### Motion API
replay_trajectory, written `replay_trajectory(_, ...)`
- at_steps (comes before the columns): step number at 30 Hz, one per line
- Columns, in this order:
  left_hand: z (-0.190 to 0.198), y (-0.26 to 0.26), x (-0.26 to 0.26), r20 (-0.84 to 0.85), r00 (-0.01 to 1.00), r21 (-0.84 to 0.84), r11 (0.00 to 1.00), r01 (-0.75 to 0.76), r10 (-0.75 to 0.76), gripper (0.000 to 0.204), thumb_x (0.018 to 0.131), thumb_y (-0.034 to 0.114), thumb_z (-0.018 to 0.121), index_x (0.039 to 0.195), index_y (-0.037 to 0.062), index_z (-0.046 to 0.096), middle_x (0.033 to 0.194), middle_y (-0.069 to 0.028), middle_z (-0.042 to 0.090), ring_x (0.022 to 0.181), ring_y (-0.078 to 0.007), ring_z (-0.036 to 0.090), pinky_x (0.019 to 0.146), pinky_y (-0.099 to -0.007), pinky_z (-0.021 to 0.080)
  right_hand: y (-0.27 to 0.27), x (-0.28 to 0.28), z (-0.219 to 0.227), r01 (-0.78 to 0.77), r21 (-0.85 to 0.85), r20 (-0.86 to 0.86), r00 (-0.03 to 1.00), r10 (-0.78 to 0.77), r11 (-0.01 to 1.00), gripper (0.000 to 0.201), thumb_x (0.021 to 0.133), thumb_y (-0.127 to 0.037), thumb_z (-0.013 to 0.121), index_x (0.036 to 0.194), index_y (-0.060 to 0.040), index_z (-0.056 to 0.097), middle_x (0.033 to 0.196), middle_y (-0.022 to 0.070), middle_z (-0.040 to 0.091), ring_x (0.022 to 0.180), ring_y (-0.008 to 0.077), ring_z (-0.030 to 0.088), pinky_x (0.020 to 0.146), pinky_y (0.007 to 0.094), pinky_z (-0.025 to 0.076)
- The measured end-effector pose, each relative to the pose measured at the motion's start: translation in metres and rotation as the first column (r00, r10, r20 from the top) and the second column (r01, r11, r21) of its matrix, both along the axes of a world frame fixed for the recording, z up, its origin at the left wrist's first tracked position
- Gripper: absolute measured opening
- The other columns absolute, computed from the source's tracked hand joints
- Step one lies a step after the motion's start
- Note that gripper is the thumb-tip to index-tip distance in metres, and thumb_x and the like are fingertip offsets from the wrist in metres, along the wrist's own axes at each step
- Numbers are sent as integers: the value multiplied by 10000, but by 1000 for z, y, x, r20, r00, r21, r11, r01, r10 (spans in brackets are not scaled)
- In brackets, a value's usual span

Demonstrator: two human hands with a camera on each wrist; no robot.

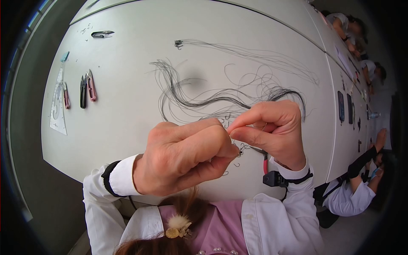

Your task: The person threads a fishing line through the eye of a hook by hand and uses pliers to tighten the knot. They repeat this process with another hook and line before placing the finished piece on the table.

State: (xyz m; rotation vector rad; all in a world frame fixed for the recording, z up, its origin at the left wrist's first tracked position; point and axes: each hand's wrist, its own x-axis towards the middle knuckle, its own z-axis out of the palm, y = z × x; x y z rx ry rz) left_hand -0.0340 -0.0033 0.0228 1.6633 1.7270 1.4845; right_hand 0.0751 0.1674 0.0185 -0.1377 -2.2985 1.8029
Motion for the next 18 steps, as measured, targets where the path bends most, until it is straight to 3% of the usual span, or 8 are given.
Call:
replay_trajectory(2,0,0,0,3,1000,8,1000,-7,7,171,656,-91,677,725,31,579,687,-56,593,571,-154,591,504,-243,466,-3,0,1,-24,-189,118,992,47,982,45,759,-26,707,801,-15,694,586,-42,557,468,-23,348,414,168,234)
replay_trajectory(5,1,0,0,-20,999,39,999,-27,28,161,665,-96,668,728,24,581,692,-57,593,571,-146,586,504,-236,464,-4,1,-6,-67,-338,145,982,123,939,57,766,-41,707,815,-15,696,569,-43,542,475,-21,352,421,172,244)
replay_trajectory(9,1,-3,-1,-21,998,1,998,-57,57,154,677,-97,657,752,17,585,707,-63,592,569,-132,576,496,-225,456,-10,2,-4,-62,-384,122,986,117,921,63,760,-45,714,816,-20,699,542,-52,511,480,-19,354,420,179,246)
replay_trajectory(12,1,-3,-2,-15,996,0,996,-88,88,152,680,-98,645,766,11,584,712,-68,589,570,-127,572,487,-221,451,-11,4,1,-80,-239,125,986,113,968,62,753,-47,718,803,-19,696,531,-49,512,472,-14,354,421,174,246)
replay_trajectory(14,0,-3,-2,-20,995,1,995,-100,100,152,679,-100,639,770,8,582,714,-70,588,571,-126,572,482,-219,448,-15,5,3,-68,-60,36,997,71,996,66,726,-29,724,784,-20,694,524,-27,510,430,17,369,403,198,284)
replay_trajectory(15,0,-2,-2,-13,993,16,993,-119,119,152,675,-102,636,767,5,579,709,-70,586,571,-126,571,477,-216,445,-17,5,4,-70,-60,36,997,72,996,66,726,-29,724,784,-20,694,524,-27,510,430,17,369,403,198,284)
replay_trajectory(17,-1,-1,-2,-4,990,30,990,-138,138,153,670,-104,633,764,2,577,705,-70,583,570,-126,571,471,-213,442,-21,4,7,-1,238,-148,988,37,971,110,683,-1,725,784,-22,686,523,-3,497,392,66,382,381,222,316)
replay_trajectory(18,-2,-1,-2,-24,988,33,988,-153,154,156,664,-107,634,760,0,574,700,-71,581,570,-127,571,467,-211,439,-22,5,9,-1,238,-148,988,38,971,110,683,-1,725,784,-22,686,523,-3,497,392,66,382,381,222,316)
